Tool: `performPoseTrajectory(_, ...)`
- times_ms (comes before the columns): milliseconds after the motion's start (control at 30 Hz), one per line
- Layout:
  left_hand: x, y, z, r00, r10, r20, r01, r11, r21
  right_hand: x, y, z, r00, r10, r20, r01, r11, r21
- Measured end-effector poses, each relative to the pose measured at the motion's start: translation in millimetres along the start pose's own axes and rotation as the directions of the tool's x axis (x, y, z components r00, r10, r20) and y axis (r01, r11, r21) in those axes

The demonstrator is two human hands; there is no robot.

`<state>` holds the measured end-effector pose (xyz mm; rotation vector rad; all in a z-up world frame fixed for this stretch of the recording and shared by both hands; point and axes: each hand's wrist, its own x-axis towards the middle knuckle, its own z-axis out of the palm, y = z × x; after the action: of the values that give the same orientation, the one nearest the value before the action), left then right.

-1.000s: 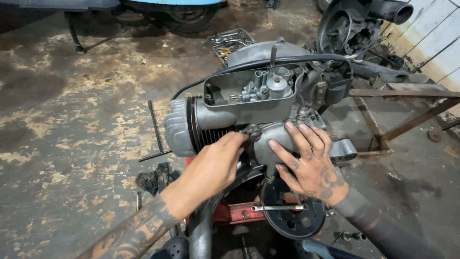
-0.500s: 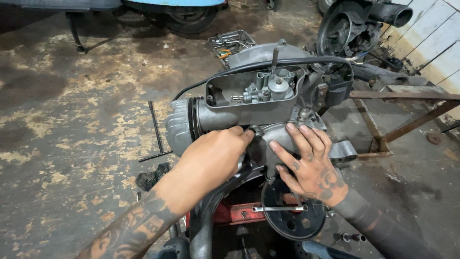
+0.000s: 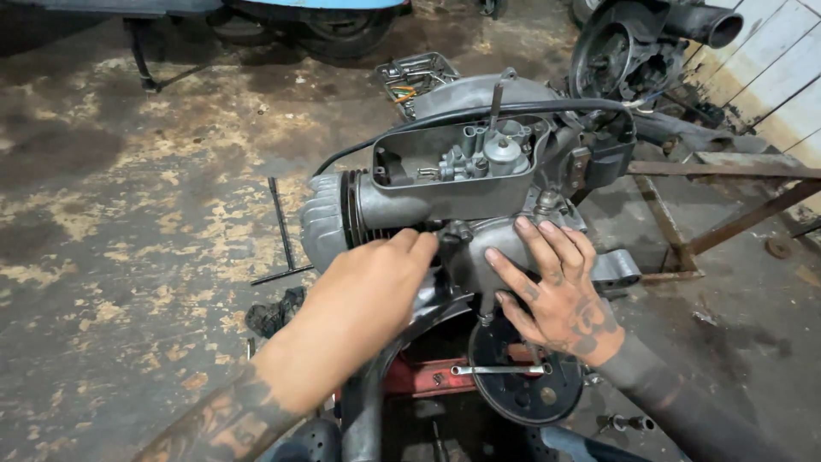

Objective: Repairing a motorcycle engine by loosening bolts with a wrench and adjusting internal components

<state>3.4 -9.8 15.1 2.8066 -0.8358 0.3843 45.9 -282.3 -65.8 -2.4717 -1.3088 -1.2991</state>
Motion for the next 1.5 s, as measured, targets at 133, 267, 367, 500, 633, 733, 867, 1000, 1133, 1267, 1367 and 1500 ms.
performPoseTrajectory(133,-8.9,-12.6,24.8,0.997,-0.039,0.070,0.054,0.972,-0.230,0.9,0.5,1.5,1.000,0.004,-0.013,-0.004,1.000,0.007)
performPoseTrajectory(267,-2.8,-12.9,48.0,1.000,-0.017,0.011,0.020,0.924,-0.382,2.2,0.2,1.2,1.000,-0.002,-0.008,0.002,1.000,0.012)
performPoseTrajectory(367,-2.6,-9.0,59.0,0.999,-0.016,-0.032,0.006,0.953,-0.303,4.1,-0.5,0.2,1.000,-0.005,-0.012,0.005,1.000,0.009)
performPoseTrajectory(500,-0.3,-11.3,61.5,0.999,-0.023,-0.023,0.014,0.942,-0.334,2.4,0.1,2.2,1.000,-0.003,-0.018,0.004,1.000,0.009)
performPoseTrajectory(633,0.3,-6.8,64.0,0.998,0.013,-0.054,-0.025,0.973,-0.228,1.0,-0.5,2.0,1.000,0.007,-0.018,-0.007,1.000,0.013)
performPoseTrajectory(733,2.1,0.1,55.6,0.997,0.016,-0.079,-0.029,0.986,-0.166,1.9,-0.7,1.5,1.000,0.006,-0.019,-0.006,1.000,0.012)
performPoseTrajectory(867,0.2,1.5,53.3,0.996,-0.062,-0.069,0.031,0.924,-0.381,3.2,-0.3,0.8,1.000,0.005,-0.021,-0.005,1.000,0.022)
performPoseTrajectory(1000,0.7,2.4,49.4,0.993,-0.113,-0.046,0.080,0.891,-0.447,2.5,-0.5,1.2,1.000,0.006,-0.028,-0.005,1.000,0.018)
performPoseTrajectory(1133,1.7,1.5,59.5,0.990,-0.118,-0.072,0.071,0.883,-0.464,2.7,-0.7,0.5,1.000,0.005,-0.020,-0.005,1.000,0.023)
performPoseTrajectory(1267,2.0,1.1,64.5,0.993,-0.084,-0.083,0.042,0.909,-0.415,2.8,0.0,1.2,1.000,0.004,-0.014,-0.003,1.000,0.014)
performPoseTrajectory(1367,2.5,-2.8,57.7,0.994,-0.062,-0.086,0.027,0.934,-0.356,2.5,-0.4,1.7,1.000,0.003,-0.015,-0.003,1.000,0.021)
performPoseTrajectory(1500,4.2,-4.1,36.6,0.997,-0.013,-0.071,-0.014,0.933,-0.358,3.8,-1.0,-1.0,1.000,0.007,0.004,-0.007,1.000,0.020)
